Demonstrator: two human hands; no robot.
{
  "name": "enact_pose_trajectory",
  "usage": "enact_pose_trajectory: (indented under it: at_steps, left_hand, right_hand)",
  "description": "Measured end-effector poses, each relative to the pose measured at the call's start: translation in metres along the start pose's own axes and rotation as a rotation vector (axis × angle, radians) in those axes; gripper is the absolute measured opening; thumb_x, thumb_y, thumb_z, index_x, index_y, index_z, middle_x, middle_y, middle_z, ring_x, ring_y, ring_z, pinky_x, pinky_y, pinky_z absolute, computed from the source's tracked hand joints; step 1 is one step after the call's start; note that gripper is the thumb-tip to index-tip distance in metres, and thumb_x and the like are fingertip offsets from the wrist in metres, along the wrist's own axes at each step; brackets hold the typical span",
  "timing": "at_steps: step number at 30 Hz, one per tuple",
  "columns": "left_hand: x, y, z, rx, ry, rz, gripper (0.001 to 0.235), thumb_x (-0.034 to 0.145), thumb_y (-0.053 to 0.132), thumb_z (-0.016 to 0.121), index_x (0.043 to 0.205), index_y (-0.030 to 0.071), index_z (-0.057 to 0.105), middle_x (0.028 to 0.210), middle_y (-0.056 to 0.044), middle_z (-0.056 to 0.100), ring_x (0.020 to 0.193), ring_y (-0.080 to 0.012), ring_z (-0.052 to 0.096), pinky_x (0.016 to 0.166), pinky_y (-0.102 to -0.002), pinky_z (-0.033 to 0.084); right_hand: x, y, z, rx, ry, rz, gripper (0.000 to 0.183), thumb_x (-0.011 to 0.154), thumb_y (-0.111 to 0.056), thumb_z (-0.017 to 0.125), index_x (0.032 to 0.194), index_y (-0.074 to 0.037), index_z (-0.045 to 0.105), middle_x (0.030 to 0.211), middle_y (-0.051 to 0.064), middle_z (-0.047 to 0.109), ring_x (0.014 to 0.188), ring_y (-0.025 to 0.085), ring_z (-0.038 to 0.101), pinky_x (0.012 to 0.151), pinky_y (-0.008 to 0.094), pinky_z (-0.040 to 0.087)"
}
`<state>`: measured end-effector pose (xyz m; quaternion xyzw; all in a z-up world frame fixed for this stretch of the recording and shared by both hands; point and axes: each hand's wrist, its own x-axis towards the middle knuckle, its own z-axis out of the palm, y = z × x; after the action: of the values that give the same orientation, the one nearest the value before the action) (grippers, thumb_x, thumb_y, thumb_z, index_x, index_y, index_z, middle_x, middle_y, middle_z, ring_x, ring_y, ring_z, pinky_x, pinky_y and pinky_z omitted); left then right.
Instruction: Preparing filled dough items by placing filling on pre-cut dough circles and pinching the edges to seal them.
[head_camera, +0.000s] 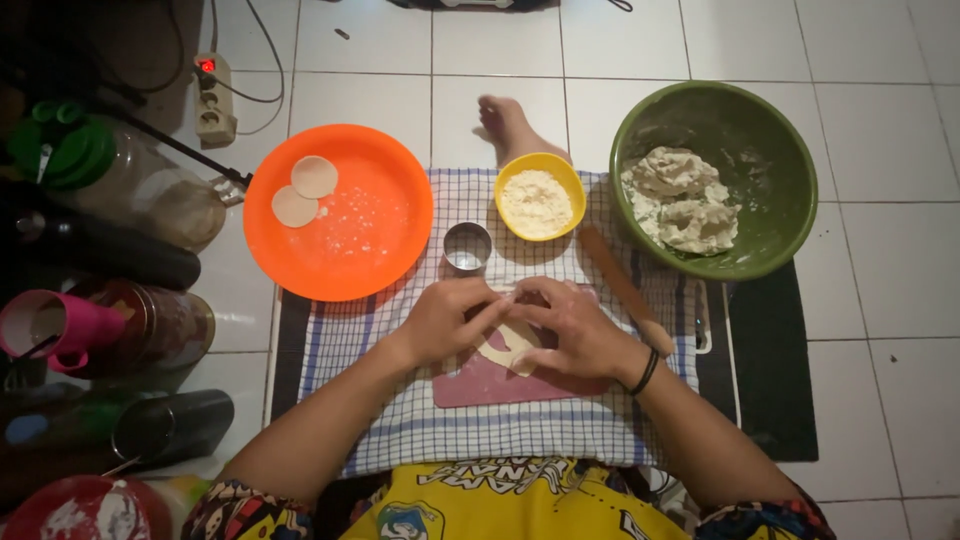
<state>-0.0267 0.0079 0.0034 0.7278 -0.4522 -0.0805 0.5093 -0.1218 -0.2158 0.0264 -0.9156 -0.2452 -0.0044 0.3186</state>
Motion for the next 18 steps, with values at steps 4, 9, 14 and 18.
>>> enact_pose_trajectory:
  at_steps: [4, 9, 14, 18]
  left_hand:
    - [0.001, 0.001, -0.001, 0.013, 0.013, 0.009, 0.018, 0.099, 0.021, 0.067, 0.089, 0.008, 0.074, 0.073, -0.011, 0.072, 0.068, -0.0307, 0.072, 0.061, -0.035, 0.056]
    - [0.0, 0.003, -0.001, 0.029, 0.005, -0.004, 0.019, 0.099, 0.024, 0.067, 0.089, 0.009, 0.074, 0.072, -0.01, 0.072, 0.068, -0.0306, 0.072, 0.061, -0.035, 0.056]
    - [0.0, 0.011, -0.005, 0.018, -0.015, -0.029, 0.019, 0.099, 0.025, 0.067, 0.089, 0.01, 0.074, 0.072, -0.009, 0.072, 0.068, -0.0291, 0.073, 0.061, -0.034, 0.056]
    - [-0.001, 0.014, -0.005, 0.02, -0.026, -0.029, 0.017, 0.098, 0.022, 0.068, 0.089, 0.008, 0.074, 0.073, -0.01, 0.073, 0.068, -0.0297, 0.073, 0.061, -0.034, 0.056]
  right_hand:
    - [-0.004, 0.009, 0.007, 0.006, -0.026, -0.001, 0.06, 0.075, -0.04, 0.088, 0.127, -0.016, 0.069, 0.127, 0.015, 0.061, 0.116, 0.037, 0.064, 0.089, 0.048, 0.048]
    - [-0.008, 0.014, 0.014, -0.001, -0.039, 0.027, 0.063, 0.076, -0.046, 0.086, 0.128, -0.015, 0.067, 0.13, 0.017, 0.058, 0.121, 0.037, 0.061, 0.093, 0.047, 0.046]
    - [-0.008, 0.006, 0.008, 0.013, -0.025, 0.027, 0.06, 0.077, -0.045, 0.086, 0.127, -0.017, 0.068, 0.129, 0.014, 0.059, 0.12, 0.035, 0.062, 0.092, 0.046, 0.046]
    - [-0.012, 0.012, 0.015, 0.03, -0.018, 0.029, 0.057, 0.078, -0.044, 0.086, 0.125, -0.016, 0.069, 0.128, 0.013, 0.06, 0.121, 0.035, 0.062, 0.093, 0.046, 0.046]
